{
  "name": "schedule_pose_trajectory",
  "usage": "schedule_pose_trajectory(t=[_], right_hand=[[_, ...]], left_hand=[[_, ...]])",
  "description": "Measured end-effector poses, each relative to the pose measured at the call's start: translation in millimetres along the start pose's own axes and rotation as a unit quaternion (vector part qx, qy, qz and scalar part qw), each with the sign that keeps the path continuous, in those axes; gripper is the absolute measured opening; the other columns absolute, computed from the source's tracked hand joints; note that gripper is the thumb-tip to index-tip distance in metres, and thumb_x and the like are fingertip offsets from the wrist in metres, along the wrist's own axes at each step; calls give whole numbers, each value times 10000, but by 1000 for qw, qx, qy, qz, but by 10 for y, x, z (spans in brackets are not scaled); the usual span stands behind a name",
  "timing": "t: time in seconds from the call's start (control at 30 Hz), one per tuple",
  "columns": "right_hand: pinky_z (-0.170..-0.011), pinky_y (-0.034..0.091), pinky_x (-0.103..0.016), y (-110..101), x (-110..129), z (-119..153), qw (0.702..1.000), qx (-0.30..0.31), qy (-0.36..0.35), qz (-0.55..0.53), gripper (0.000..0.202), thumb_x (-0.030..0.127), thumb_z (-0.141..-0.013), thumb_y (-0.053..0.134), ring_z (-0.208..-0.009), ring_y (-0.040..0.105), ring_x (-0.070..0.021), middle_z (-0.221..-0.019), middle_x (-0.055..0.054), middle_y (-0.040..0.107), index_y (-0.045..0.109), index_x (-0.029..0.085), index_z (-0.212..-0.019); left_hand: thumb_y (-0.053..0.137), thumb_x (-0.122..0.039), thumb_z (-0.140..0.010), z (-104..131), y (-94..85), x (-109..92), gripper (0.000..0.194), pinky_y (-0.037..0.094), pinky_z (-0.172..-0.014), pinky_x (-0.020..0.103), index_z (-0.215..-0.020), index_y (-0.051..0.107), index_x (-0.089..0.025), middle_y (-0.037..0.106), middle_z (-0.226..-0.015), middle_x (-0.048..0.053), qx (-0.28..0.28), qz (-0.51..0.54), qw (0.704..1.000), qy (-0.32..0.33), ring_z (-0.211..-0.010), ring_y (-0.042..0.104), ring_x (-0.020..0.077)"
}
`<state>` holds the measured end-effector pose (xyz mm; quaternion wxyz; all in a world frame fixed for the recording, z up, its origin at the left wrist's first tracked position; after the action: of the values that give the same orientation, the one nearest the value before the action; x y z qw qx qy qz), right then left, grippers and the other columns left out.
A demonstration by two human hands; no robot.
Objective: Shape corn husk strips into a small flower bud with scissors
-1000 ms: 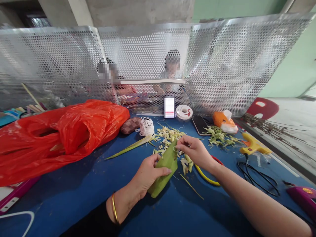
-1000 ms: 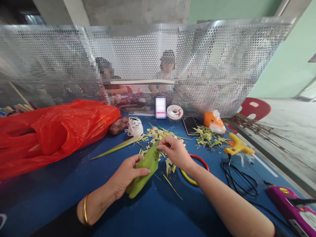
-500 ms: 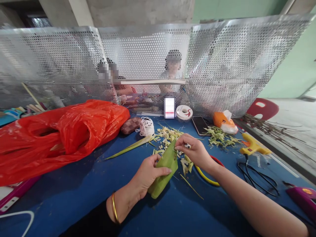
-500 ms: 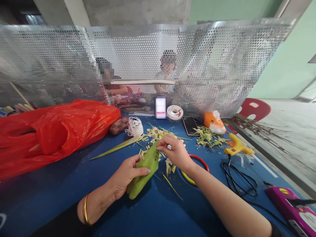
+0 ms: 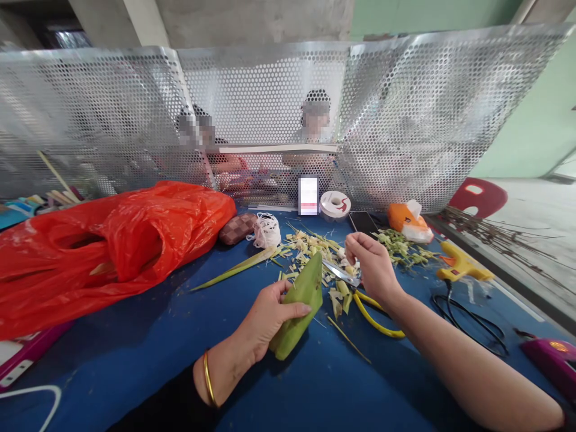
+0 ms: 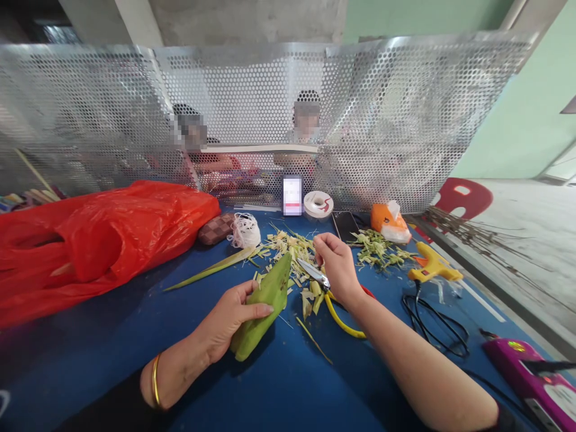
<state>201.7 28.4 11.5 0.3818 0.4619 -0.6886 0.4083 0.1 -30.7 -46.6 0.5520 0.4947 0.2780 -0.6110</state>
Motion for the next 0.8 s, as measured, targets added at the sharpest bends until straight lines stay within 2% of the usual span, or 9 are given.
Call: schedule_pose_trajectory(t=[0.1,0.23,0.33,0.4,0.5,0.57,0.63,0.7,0.8], right_hand=[[-538,379,-267,-56,-79,-49,1000,0,12,29,146,335,-782,610,-540,473,-135,-619,18,538,620,190,-766],[-606,478,-290,88,-87,-43,995,90,14,37,316,293,-716,662,-645,604,-160,-869,-37,692,692,198,-1016],[-604,500,-286,204,-106,5,989,136,9,48,183,329,-720,666,-613,611,-164,-708,-11,691,720,187,-822],[-601,498,-293,164,-159,-5,991,109,9,72,212,362,-784,605,-583,600,-168,-604,-6,652,688,178,-716],[-666,501,-364,-29,-223,-79,992,25,6,124,292,371,-865,489,-634,623,-217,-599,-35,643,679,179,-753],[-830,468,-437,-125,-176,-120,988,-7,-12,156,203,320,-828,544,-843,643,-280,-758,-78,696,700,191,-836],[-971,386,-458,-117,-35,-108,983,-4,-49,177,191,268,-789,599,-1062,586,-308,-991,-103,703,705,209,-936],[-977,392,-439,28,178,-10,974,44,-109,192,216,279,-830,579,-1111,568,-287,-1106,-100,681,692,223,-1005],[-930,416,-416,387,487,290,944,169,-206,196,118,321,-842,614,-1039,596,-260,-977,-71,712,691,234,-868]], left_hand=[[781,-200,-602,-1,9,9,400,468,-575,260,-959,608,-147,690,-774,28,11,11,1000,-1,-598,607,148],[793,-203,-591,13,29,-9,369,461,-571,248,-903,600,-160,683,-749,11,18,19,1000,-1,-592,605,141],[804,-208,-567,21,43,-13,342,443,-556,232,-819,577,-168,664,-683,-12,19,16,1000,-9,-564,588,128],[803,-214,-558,27,48,-18,340,437,-559,229,-795,564,-170,659,-670,-18,17,9,1000,-10,-555,579,121],[790,-235,-564,37,27,-35,327,429,-553,237,-777,548,-178,646,-656,-25,-6,-32,999,-1,-547,565,124],[776,-246,-574,41,6,-52,307,413,-537,237,-750,531,-186,624,-633,-33,-25,-75,997,11,-537,548,124],[760,-248,-586,36,-7,-65,285,384,-521,229,-723,517,-191,594,-608,-43,-35,-124,991,26,-531,521,120],[749,-242,-589,20,-9,-75,270,341,-503,218,-698,507,-193,543,-576,-58,-34,-176,983,49,-524,478,112],[740,-221,-574,-9,-14,-97,267,270,-494,212,-643,484,-195,445,-549,-79,-37,-249,962,102,-531,397,100]])
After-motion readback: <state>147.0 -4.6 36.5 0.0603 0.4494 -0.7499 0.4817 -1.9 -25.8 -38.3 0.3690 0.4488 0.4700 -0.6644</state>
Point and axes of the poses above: each hand's wrist, its own z-axis away from the middle knuckle, its own y-axis out of the palm, x = y × z, the point moved 7 cm from there along -z, towards the middle knuckle
